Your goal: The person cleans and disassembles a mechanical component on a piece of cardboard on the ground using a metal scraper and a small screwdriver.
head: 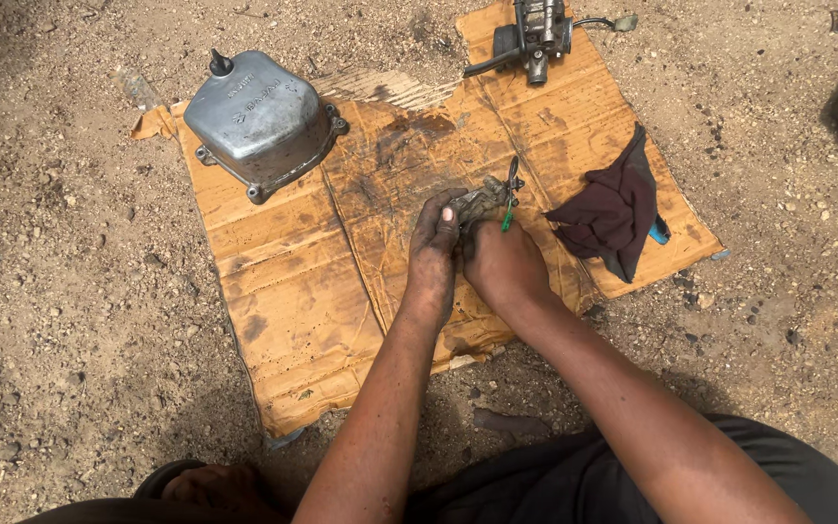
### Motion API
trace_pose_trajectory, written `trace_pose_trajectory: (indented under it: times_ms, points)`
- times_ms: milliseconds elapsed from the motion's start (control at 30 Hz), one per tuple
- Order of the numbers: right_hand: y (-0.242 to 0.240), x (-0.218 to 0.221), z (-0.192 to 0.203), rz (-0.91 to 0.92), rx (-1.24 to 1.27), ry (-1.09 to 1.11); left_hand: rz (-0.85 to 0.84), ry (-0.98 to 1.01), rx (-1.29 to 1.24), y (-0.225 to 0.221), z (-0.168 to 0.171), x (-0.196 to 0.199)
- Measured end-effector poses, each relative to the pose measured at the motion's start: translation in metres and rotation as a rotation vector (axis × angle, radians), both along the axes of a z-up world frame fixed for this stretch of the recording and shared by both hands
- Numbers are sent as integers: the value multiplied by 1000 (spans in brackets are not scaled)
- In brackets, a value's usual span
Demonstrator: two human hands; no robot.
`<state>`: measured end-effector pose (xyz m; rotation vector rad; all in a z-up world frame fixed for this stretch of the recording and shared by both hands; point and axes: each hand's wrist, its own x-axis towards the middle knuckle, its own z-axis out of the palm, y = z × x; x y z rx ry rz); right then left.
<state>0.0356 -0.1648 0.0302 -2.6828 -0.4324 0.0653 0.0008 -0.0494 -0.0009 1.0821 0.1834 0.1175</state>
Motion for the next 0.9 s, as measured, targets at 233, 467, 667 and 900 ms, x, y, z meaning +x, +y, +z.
trace_pose_trajectory:
  times_ms: [233, 467, 667, 900]
  points:
    - [-8, -1, 1, -45, 43, -247, 2, 26, 80, -2, 9, 4]
    - [-5, 12, 15, -116, 232, 418, -20, 64, -38, 0, 17, 1]
    - [-4, -8, 1, 33, -91, -81, 30, 11, 26, -2, 10, 6]
    - [-32, 30, 25, 22, 203, 283, 71, -85, -225, 28, 6, 6]
